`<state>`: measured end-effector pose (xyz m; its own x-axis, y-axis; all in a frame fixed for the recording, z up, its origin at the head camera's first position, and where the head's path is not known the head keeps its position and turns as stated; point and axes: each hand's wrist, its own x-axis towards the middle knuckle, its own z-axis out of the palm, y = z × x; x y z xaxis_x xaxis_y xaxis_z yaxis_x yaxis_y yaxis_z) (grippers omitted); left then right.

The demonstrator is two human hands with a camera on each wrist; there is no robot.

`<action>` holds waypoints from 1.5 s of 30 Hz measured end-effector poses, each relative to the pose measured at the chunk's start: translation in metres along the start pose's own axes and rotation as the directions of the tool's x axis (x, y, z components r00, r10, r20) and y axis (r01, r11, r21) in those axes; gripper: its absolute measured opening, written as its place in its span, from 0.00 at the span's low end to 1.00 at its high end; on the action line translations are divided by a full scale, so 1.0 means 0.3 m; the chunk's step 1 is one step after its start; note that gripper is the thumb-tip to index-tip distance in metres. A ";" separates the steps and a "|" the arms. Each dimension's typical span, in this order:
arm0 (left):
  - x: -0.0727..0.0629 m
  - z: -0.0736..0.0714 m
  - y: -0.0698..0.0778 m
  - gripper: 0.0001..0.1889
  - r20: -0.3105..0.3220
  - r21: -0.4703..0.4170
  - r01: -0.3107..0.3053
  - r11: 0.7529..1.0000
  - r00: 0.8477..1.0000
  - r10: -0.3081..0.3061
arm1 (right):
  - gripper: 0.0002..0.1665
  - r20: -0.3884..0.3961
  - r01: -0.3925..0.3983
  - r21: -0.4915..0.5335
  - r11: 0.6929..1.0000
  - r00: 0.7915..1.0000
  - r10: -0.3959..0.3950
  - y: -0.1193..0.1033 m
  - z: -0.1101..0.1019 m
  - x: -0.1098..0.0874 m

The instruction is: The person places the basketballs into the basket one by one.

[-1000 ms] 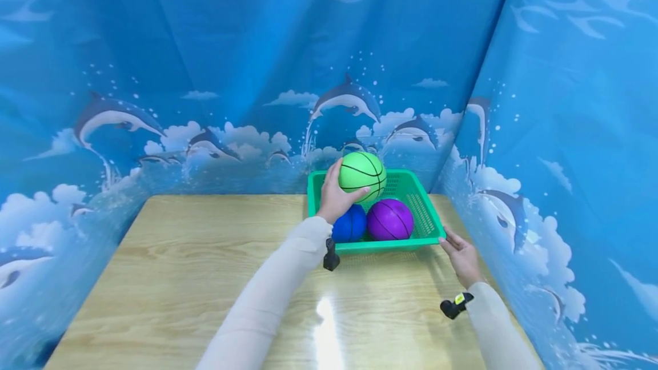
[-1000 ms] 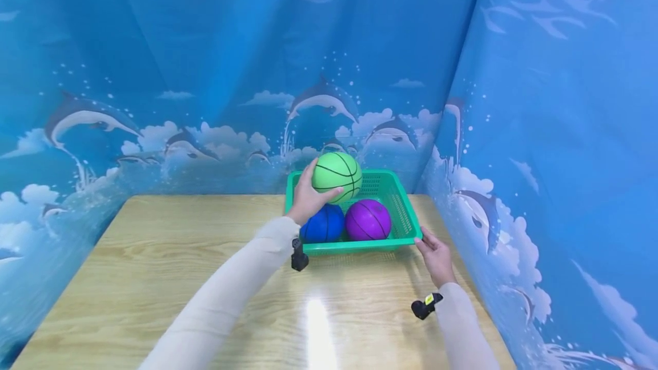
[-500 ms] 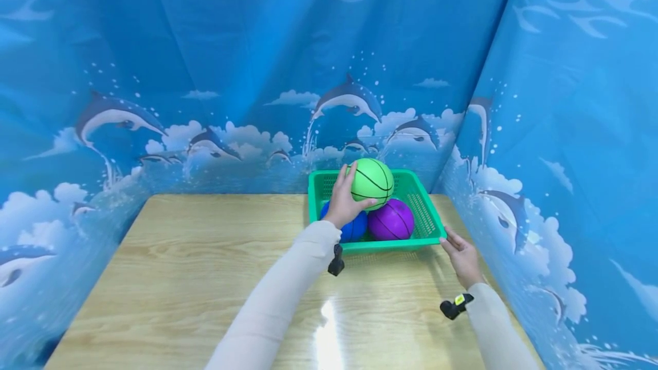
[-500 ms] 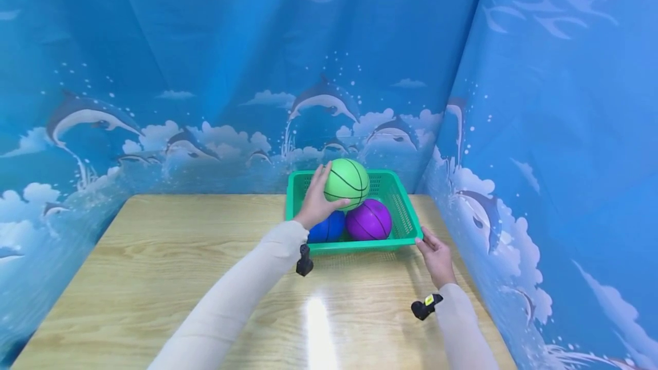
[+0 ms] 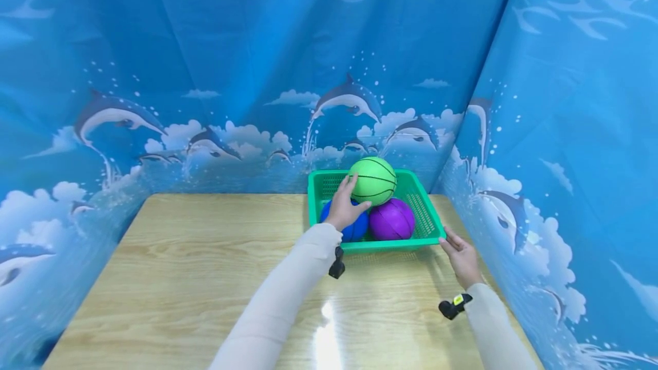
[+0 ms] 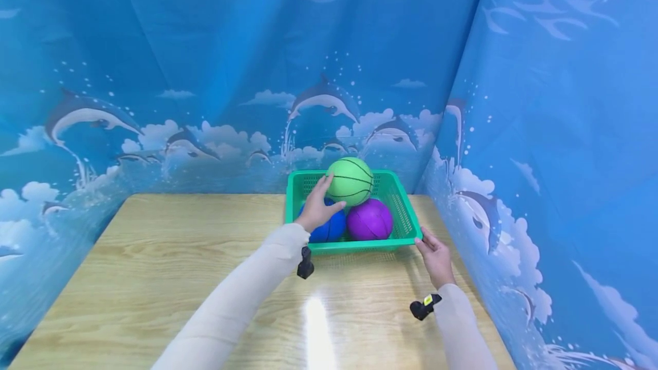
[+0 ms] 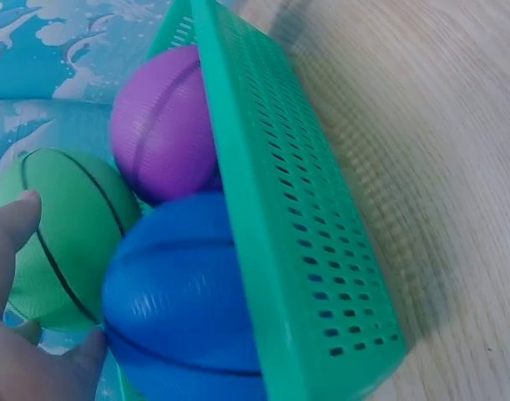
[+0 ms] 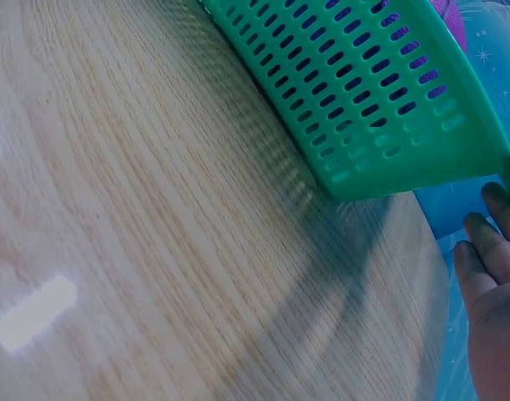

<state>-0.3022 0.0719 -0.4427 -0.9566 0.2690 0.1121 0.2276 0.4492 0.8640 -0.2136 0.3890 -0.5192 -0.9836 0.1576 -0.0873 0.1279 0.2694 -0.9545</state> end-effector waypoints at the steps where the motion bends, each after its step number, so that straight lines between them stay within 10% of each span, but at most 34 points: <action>1: -0.004 0.000 -0.003 0.41 0.007 0.004 0.002 1.000 1.000 -0.002 | 0.39 -0.002 0.000 0.001 1.000 1.000 0.000 -0.001 0.000 -0.001; 34: -0.012 -0.028 -0.055 0.40 0.069 0.020 -0.012 1.000 0.998 0.010 | 0.37 -0.020 -0.009 -0.005 1.000 1.000 0.009 -0.002 0.004 0.030; 45: -0.048 -0.165 -0.109 0.41 0.183 0.299 -0.114 0.947 0.981 0.060 | 0.40 0.081 0.033 -0.319 0.947 0.997 -0.008 -0.065 -0.041 0.027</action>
